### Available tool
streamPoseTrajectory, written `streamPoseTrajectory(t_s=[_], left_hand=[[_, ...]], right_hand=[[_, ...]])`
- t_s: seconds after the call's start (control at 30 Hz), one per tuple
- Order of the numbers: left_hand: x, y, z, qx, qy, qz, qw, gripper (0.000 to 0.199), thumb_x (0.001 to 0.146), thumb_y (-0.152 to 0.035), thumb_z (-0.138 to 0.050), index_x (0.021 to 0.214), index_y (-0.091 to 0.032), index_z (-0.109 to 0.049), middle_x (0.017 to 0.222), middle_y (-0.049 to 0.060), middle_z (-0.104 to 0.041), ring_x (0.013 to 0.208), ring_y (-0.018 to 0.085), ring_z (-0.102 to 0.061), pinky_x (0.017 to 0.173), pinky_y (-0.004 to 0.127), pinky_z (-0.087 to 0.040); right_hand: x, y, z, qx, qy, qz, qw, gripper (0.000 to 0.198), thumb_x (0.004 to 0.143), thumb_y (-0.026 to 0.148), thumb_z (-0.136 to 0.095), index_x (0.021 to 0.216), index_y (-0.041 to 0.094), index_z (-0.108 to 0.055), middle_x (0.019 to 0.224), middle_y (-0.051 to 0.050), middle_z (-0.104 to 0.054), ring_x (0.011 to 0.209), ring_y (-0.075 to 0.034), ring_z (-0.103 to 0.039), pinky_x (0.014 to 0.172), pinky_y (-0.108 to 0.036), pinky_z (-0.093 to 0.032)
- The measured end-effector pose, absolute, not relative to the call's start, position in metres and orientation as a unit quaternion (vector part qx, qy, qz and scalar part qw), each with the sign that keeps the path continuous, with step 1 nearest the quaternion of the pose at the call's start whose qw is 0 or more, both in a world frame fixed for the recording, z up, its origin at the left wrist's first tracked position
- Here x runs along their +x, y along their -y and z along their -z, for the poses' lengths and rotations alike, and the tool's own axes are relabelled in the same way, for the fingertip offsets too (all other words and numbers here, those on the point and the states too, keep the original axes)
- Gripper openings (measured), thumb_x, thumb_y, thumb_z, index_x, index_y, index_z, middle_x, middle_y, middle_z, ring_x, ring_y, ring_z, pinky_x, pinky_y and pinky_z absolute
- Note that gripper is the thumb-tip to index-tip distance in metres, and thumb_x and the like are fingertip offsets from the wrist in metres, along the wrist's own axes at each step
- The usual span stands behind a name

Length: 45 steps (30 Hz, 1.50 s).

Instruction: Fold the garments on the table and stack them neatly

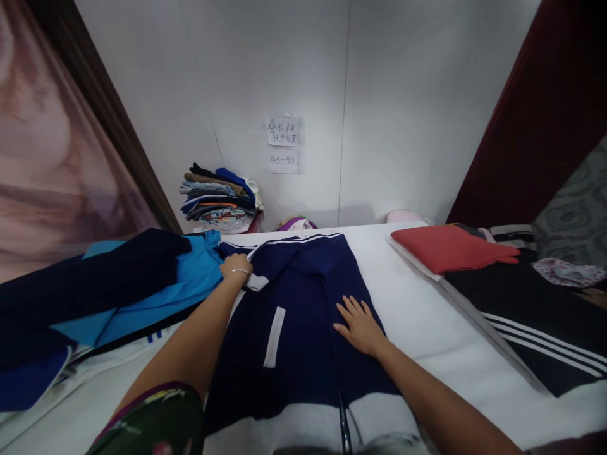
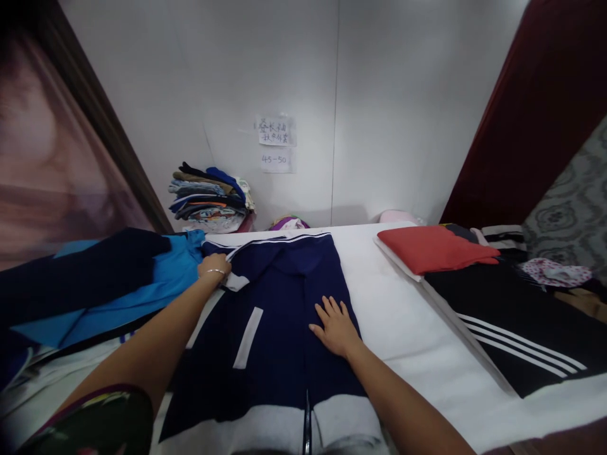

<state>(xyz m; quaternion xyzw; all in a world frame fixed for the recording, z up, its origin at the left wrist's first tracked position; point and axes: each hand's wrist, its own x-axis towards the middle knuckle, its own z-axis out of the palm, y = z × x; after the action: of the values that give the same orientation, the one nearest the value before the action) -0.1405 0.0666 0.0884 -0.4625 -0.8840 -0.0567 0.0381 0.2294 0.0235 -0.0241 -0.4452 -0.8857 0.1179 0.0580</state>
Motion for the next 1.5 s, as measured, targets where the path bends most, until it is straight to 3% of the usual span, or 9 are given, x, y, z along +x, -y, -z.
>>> streamPoseTrajectory(t_s=[0.17,0.33,0.43,0.6,0.77,0.93,1.03,1.3,1.5], left_hand=[[-0.142,-0.078,-0.174,-0.461,0.876,0.110,0.094,0.041,0.087,-0.030,-0.041,0.120,-0.012,-0.058,0.118,0.019,-0.063,0.104,0.029,-0.059,0.077,0.035,-0.045],[-0.102,-0.063,-0.257,-0.597,0.731,0.140,0.300,0.037,0.094,-0.031,-0.031,0.115,-0.016,-0.058,0.113,0.009,-0.060,0.090,0.019,-0.056,0.074,0.032,-0.043],[-0.060,-0.047,-0.275,-0.654,0.667,0.130,0.332,0.034,0.094,-0.029,-0.031,0.111,-0.020,-0.059,0.111,0.007,-0.058,0.092,0.019,-0.054,0.073,0.031,-0.040],[0.008,-0.004,-0.256,-0.785,0.473,0.098,0.388,0.032,0.092,-0.020,-0.033,0.093,-0.020,-0.065,0.085,0.008,-0.061,0.070,0.017,-0.055,0.059,0.030,-0.038],[0.012,0.008,-0.250,-0.789,0.492,0.136,0.341,0.027,0.088,-0.022,-0.042,0.100,-0.022,-0.065,0.093,0.007,-0.064,0.075,0.017,-0.059,0.061,0.029,-0.043],[-0.026,-0.029,-0.273,-0.681,0.644,0.304,0.173,0.032,0.076,-0.022,-0.053,0.104,-0.021,-0.067,0.102,0.005,-0.068,0.096,0.022,-0.060,0.087,0.034,-0.044],[-0.040,-0.046,-0.281,-0.640,0.677,0.343,0.116,0.031,0.072,-0.022,-0.055,0.099,-0.020,-0.070,0.094,0.006,-0.070,0.094,0.023,-0.060,0.088,0.034,-0.044],[-0.046,-0.053,-0.294,-0.644,0.675,0.334,0.134,0.032,0.069,-0.023,-0.056,0.097,-0.022,-0.071,0.094,0.006,-0.070,0.093,0.024,-0.061,0.085,0.034,-0.044],[-0.041,-0.050,-0.297,-0.652,0.667,0.327,0.153,0.030,0.067,-0.020,-0.058,0.093,-0.022,-0.072,0.091,0.004,-0.071,0.091,0.023,-0.062,0.083,0.033,-0.045]], right_hand=[[0.229,-0.024,0.025,-0.445,0.885,-0.117,0.064,0.068,0.093,0.060,-0.026,0.145,0.019,-0.036,0.154,-0.011,-0.023,0.143,-0.029,-0.014,0.114,-0.049,-0.009],[0.230,-0.024,0.025,-0.442,0.885,-0.130,0.072,0.068,0.092,0.061,-0.027,0.145,0.019,-0.036,0.154,-0.011,-0.023,0.143,-0.028,-0.014,0.114,-0.049,-0.009],[0.232,-0.026,0.027,-0.442,0.881,-0.146,0.089,0.068,0.091,0.061,-0.032,0.144,0.019,-0.039,0.154,-0.011,-0.024,0.143,-0.028,-0.014,0.114,-0.049,-0.008],[0.237,-0.034,0.035,-0.441,0.850,-0.222,0.186,0.064,0.086,0.050,-0.049,0.142,0.019,-0.041,0.151,-0.011,-0.032,0.142,-0.024,-0.022,0.115,-0.047,-0.014],[0.242,-0.041,0.043,-0.439,0.798,-0.292,0.291,0.059,0.083,0.041,-0.054,0.137,0.018,-0.048,0.146,-0.010,-0.041,0.138,-0.023,-0.032,0.113,-0.044,-0.025],[0.225,-0.058,0.022,-0.413,0.822,-0.286,0.269,0.056,0.083,0.031,-0.054,0.137,0.018,-0.047,0.147,-0.008,-0.040,0.140,-0.021,-0.027,0.115,-0.043,-0.023],[0.201,-0.079,0.001,-0.404,0.834,-0.267,0.266,0.061,0.083,0.028,-0.055,0.141,0.017,-0.042,0.148,-0.009,-0.038,0.140,-0.021,-0.027,0.115,-0.042,-0.022],[0.119,-0.124,-0.023,-0.423,0.813,-0.334,0.219,0.068,0.079,0.016,-0.059,0.143,0.014,-0.038,0.147,-0.011,-0.039,0.137,-0.025,-0.032,0.115,-0.039,-0.022],[0.066,-0.114,-0.012,-0.355,0.806,-0.426,0.207,0.052,0.073,0.015,-0.066,0.124,0.018,-0.060,0.135,-0.006,-0.055,0.130,-0.022,-0.045,0.113,-0.031,-0.027]])
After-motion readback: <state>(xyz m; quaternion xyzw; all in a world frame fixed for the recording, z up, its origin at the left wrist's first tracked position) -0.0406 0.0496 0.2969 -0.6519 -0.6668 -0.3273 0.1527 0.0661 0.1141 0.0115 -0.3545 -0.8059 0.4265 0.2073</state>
